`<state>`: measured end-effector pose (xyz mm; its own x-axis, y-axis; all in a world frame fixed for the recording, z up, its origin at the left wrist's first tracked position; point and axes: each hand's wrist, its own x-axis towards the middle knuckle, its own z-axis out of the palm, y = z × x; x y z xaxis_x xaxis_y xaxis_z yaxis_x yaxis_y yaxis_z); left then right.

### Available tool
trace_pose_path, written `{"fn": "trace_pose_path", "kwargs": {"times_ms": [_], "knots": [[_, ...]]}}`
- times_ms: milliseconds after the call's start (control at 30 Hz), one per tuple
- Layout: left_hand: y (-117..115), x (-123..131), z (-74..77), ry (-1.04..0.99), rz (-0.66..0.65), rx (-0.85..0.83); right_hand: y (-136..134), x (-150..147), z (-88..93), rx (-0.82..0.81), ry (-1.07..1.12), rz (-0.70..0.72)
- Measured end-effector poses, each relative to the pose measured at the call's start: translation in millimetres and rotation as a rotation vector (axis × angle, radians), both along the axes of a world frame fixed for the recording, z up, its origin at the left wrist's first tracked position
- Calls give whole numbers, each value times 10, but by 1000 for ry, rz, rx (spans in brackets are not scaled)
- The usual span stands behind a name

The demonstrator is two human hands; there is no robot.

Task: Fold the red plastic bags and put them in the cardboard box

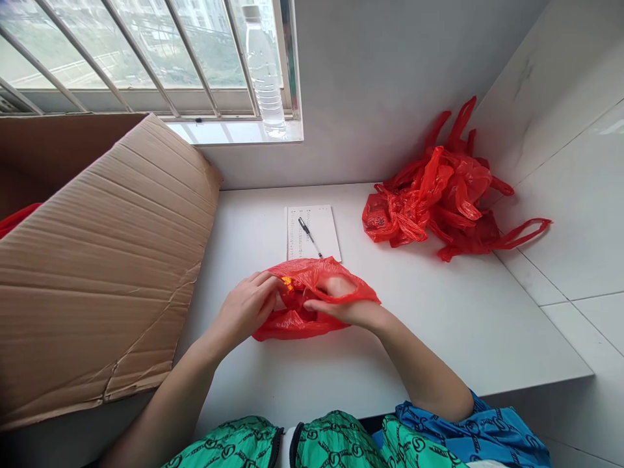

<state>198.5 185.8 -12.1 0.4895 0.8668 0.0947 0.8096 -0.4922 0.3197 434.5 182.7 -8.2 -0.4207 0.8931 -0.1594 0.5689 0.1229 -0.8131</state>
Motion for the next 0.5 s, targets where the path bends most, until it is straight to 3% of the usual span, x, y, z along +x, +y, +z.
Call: {"fn": "trace_pose_path", "kwargs": {"times_ms": [100,200,500], "knots": [[-35,44,89,-208,52,-87,17,-42,92,-135,285,-155],[-55,78,119,-309,49,-173,10,-93,106,-227,482,-189],[-34,52,23,-448,12,-196,28,-110,49,-216,460,-193]]}}
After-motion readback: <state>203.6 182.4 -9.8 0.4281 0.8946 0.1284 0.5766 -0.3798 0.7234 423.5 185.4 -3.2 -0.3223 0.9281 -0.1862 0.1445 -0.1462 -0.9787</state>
